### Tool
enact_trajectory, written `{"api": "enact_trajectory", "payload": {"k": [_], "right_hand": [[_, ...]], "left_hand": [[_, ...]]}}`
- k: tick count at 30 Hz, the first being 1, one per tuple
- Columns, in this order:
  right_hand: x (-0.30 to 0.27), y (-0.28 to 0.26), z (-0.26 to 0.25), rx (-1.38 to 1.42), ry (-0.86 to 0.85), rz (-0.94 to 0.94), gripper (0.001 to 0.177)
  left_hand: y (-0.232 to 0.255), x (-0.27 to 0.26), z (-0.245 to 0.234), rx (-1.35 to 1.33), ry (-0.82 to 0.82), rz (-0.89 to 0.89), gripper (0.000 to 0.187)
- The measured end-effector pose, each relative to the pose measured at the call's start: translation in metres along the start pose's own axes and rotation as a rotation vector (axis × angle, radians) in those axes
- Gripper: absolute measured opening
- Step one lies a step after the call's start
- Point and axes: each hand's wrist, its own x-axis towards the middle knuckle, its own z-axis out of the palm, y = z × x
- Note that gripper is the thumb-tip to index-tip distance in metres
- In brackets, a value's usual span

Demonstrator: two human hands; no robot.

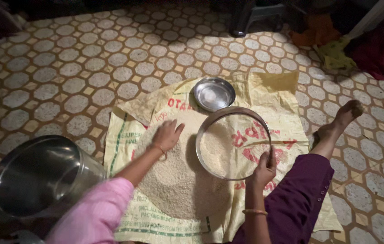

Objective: The person sits on the floor and sifts grains in a metal bowl, picking out small debris by hand and discarding it onto a sack. The person repeatedly shakes and turns the bowl to continue sorting.

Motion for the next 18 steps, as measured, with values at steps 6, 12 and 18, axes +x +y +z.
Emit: {"api": "enact_trajectory", "payload": {"k": [6,12,18], "right_hand": [[-0.032,-0.083,0.038,-0.306,-0.195,-0.344,0.037],[-0.071,-0.103,0.053,-0.523,-0.329,-0.524,0.038],[-0.092,-0.105,0.064,-0.467,-0.393,-0.438,0.037]], "left_hand": [[-0.02,-0.092,0.134,0.044,0.535,-0.182,0.061],[0.016,-0.112,0.165,-0.153,0.458,-0.34,0.06],[0.049,-0.045,0.206,-0.429,0.873,-0.29,0.063]]}}
